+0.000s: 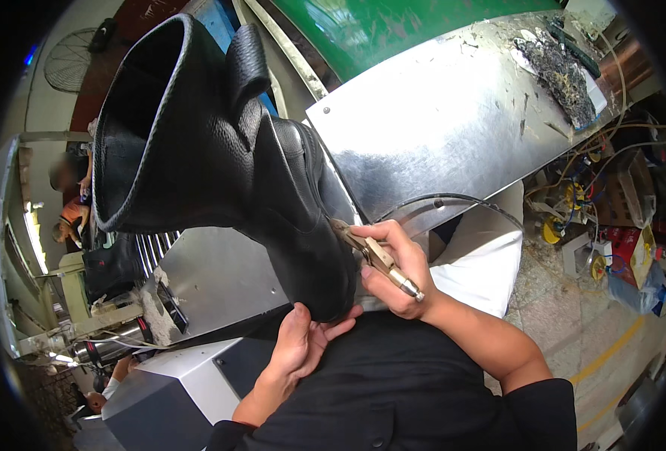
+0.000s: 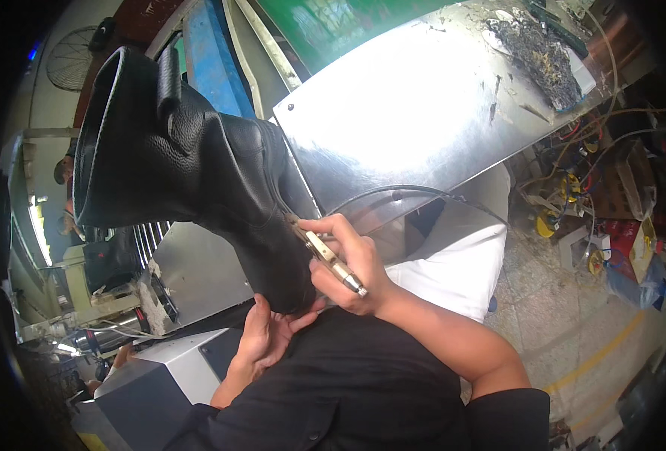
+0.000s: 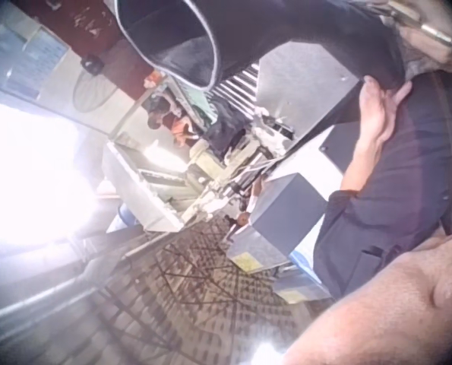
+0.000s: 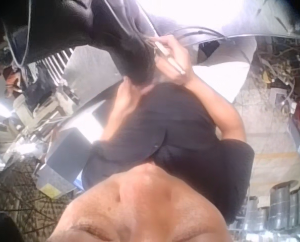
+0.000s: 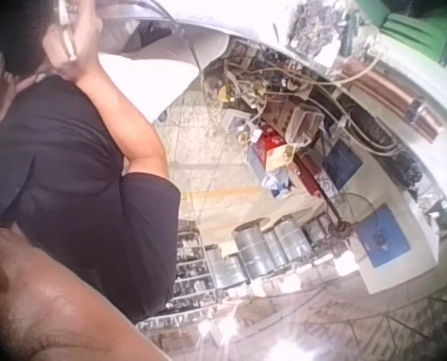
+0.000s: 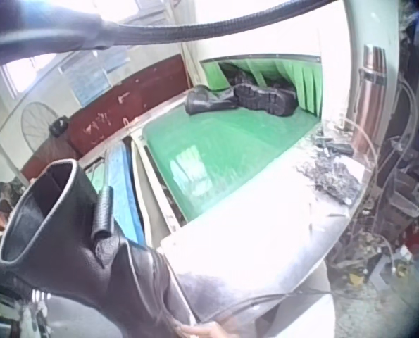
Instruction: The person takes black boots from a conveyor belt and uses a handheld tool to treat the leather surface, focusing on the heel and seams. They rotate each boot to reach multiple areas before returning it to the conveyor belt.
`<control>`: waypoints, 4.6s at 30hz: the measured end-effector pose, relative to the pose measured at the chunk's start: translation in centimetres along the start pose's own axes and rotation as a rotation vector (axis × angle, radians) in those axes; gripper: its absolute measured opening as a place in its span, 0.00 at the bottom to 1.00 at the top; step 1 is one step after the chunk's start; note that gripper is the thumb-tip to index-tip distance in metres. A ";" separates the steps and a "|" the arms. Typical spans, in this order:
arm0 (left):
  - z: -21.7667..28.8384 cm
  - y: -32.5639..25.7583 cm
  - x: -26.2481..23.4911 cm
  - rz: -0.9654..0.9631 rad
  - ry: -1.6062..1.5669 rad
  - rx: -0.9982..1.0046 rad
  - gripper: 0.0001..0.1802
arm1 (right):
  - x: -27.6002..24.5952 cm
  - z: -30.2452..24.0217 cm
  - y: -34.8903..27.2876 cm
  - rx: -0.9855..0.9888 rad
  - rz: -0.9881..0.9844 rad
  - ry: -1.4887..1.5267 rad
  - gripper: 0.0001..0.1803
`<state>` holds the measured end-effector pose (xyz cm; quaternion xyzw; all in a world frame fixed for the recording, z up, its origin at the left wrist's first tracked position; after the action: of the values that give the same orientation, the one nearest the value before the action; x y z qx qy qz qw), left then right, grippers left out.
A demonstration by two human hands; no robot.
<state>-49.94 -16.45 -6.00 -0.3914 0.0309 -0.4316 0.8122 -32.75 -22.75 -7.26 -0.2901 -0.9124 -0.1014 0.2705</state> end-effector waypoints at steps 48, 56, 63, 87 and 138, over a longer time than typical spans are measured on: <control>21.5 5.2 -16.3 0.481 0.692 1.034 0.36 | -6.3 -6.6 1.8 -0.035 0.283 -0.054 0.19; 11.3 -3.7 -15.8 0.889 0.698 1.124 0.43 | -5.8 -5.5 7.5 -0.045 0.172 0.001 0.15; 9.0 -3.9 -17.0 0.939 0.635 1.230 0.38 | -4.0 -3.4 4.0 -0.162 0.280 -0.093 0.20; 31.5 3.5 -8.7 0.597 0.175 1.058 0.22 | -18.9 -12.8 7.1 -0.541 0.575 -0.096 0.19; 34.6 -16.8 -53.0 2.000 1.252 -0.244 0.49 | -16.6 -15.3 7.9 -0.739 0.279 -0.901 0.13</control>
<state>-81.01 37.72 13.81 0.0110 0.7560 0.2840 0.5897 -10.17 -29.42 -3.47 -0.4962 -0.7948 -0.2426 -0.2513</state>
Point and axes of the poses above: each hand's wrist, its own y-axis towards the middle knuckle, its own x-axis out of the palm, z = x × y, the point moved 7 cm from there along y, towards the middle knuckle, and after that the axes turned 10 degrees about y, right-handed, at the moved point
